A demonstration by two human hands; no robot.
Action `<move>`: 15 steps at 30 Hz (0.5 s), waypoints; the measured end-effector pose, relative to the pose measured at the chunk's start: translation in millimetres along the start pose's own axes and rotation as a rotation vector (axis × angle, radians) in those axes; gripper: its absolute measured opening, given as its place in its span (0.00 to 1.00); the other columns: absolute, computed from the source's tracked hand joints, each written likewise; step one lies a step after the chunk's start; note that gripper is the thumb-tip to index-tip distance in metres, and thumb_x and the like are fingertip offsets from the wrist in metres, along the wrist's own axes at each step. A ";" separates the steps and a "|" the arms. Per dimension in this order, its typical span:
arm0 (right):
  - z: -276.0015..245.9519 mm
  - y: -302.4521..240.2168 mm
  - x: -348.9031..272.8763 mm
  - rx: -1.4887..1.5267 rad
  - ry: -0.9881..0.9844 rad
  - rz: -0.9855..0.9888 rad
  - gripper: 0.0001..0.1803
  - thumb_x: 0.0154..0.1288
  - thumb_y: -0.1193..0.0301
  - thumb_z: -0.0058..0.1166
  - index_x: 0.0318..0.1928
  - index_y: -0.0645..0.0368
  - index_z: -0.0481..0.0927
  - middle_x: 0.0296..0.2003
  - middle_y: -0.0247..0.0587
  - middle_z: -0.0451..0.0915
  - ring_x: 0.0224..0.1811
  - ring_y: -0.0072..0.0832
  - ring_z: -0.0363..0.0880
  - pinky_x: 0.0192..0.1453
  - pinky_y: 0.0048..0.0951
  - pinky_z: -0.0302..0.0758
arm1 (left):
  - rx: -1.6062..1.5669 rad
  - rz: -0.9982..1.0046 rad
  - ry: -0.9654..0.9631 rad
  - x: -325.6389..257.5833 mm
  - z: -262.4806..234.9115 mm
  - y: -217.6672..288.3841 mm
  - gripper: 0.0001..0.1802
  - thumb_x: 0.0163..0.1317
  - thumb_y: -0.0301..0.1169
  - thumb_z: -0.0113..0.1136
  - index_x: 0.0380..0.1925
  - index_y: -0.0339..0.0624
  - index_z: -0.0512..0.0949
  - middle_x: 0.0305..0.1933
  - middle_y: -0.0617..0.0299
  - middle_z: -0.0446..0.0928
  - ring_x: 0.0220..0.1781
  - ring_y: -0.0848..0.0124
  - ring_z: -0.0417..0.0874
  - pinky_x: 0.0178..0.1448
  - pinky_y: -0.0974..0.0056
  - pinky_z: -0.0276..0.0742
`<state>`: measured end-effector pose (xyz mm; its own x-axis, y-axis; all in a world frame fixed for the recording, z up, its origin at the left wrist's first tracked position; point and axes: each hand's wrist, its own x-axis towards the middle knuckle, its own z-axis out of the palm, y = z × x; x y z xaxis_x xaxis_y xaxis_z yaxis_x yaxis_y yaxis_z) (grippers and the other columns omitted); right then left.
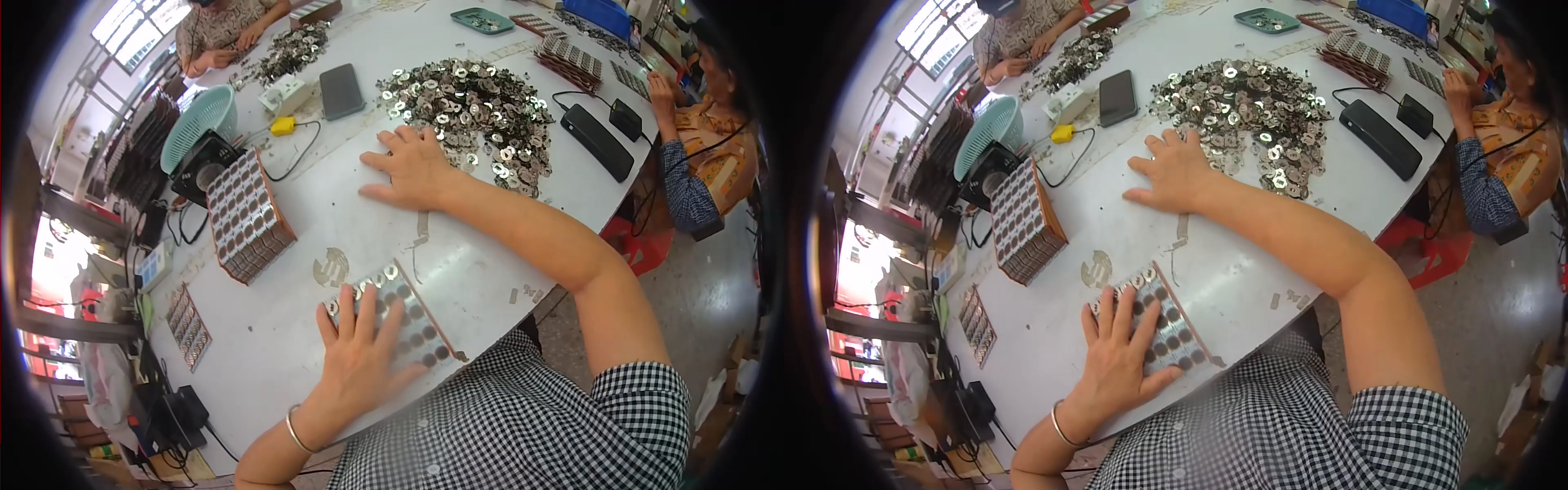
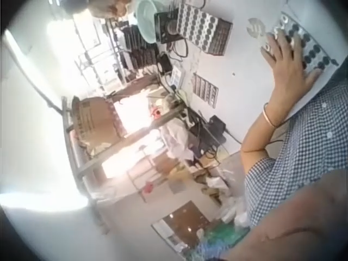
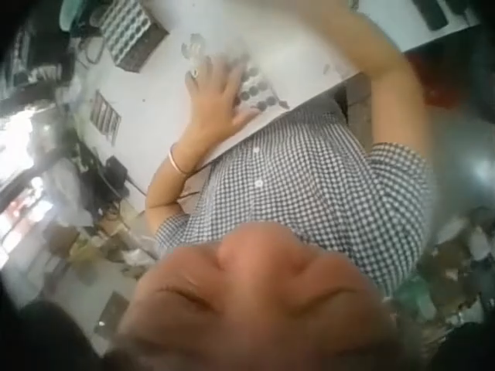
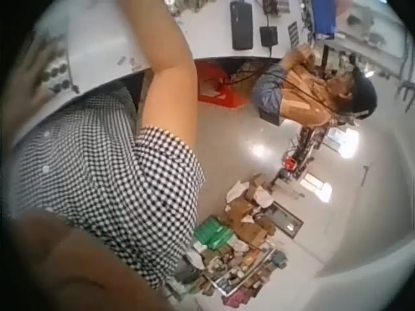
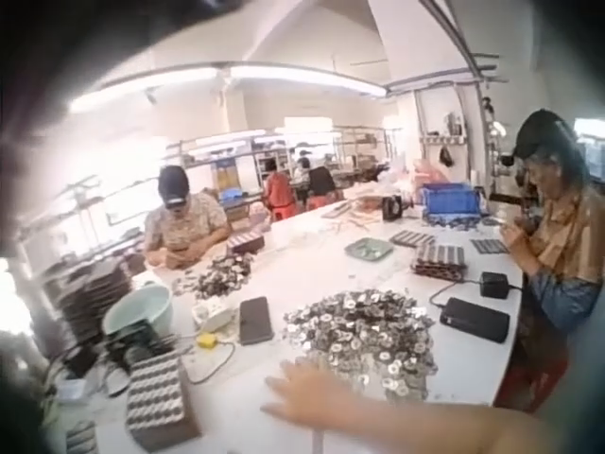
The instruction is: Assembling small metal components into a grid-like plastic tray.
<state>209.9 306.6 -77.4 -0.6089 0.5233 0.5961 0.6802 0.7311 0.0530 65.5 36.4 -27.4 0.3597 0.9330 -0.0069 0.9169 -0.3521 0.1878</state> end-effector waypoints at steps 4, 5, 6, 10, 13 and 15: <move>25.5 22.5 28.3 0.094 -0.117 0.033 0.15 0.67 0.54 0.61 0.43 0.49 0.86 0.43 0.45 0.83 0.51 0.41 0.82 0.47 0.40 0.81 | -0.014 -0.032 -0.012 -10.0 -2.2 7.8 0.50 0.60 0.66 0.62 0.69 0.36 0.72 0.76 0.29 0.58 0.77 0.25 0.53 0.72 0.23 0.44; 32.3 28.2 30.9 0.144 -0.076 0.049 0.14 0.68 0.55 0.61 0.39 0.51 0.84 0.39 0.42 0.82 0.47 0.42 0.83 0.45 0.42 0.81 | -0.025 -0.028 0.012 -11.7 0.4 7.8 0.49 0.59 0.66 0.62 0.68 0.36 0.73 0.76 0.30 0.58 0.77 0.26 0.54 0.72 0.23 0.44; 32.9 33.3 31.7 0.195 -0.044 0.066 0.14 0.68 0.56 0.60 0.34 0.54 0.83 0.35 0.40 0.81 0.44 0.43 0.84 0.44 0.45 0.81 | -0.016 -0.030 0.016 -11.6 0.8 7.9 0.49 0.59 0.66 0.62 0.68 0.36 0.73 0.76 0.30 0.58 0.77 0.26 0.54 0.72 0.23 0.44; 13.0 57.0 43.3 0.254 -0.212 0.109 0.16 0.70 0.56 0.57 0.36 0.56 0.85 0.37 0.47 0.85 0.43 0.45 0.86 0.47 0.46 0.83 | -0.057 -0.023 0.027 -21.1 2.1 6.5 0.49 0.59 0.66 0.62 0.68 0.38 0.74 0.75 0.31 0.60 0.77 0.28 0.54 0.73 0.23 0.42; -9.4 47.0 40.6 0.471 -0.160 0.094 0.18 0.70 0.56 0.59 0.33 0.59 0.85 0.34 0.48 0.85 0.37 0.43 0.85 0.43 0.42 0.81 | -0.083 -0.008 0.021 -24.0 -0.6 8.1 0.49 0.60 0.67 0.60 0.68 0.39 0.74 0.75 0.31 0.61 0.78 0.28 0.54 0.73 0.23 0.41; -37.2 25.7 38.9 0.714 -0.231 0.125 0.18 0.70 0.56 0.62 0.35 0.61 0.86 0.30 0.45 0.85 0.31 0.35 0.82 0.39 0.34 0.78 | -0.095 -0.002 0.007 -25.3 -1.3 8.6 0.49 0.60 0.68 0.60 0.68 0.39 0.73 0.75 0.31 0.61 0.78 0.28 0.54 0.74 0.23 0.40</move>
<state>218.8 329.5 -23.1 -0.6683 0.6417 0.3764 0.3682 0.7249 -0.5822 64.0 9.9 -24.3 0.3568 0.9342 -0.0008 0.8969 -0.3423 0.2801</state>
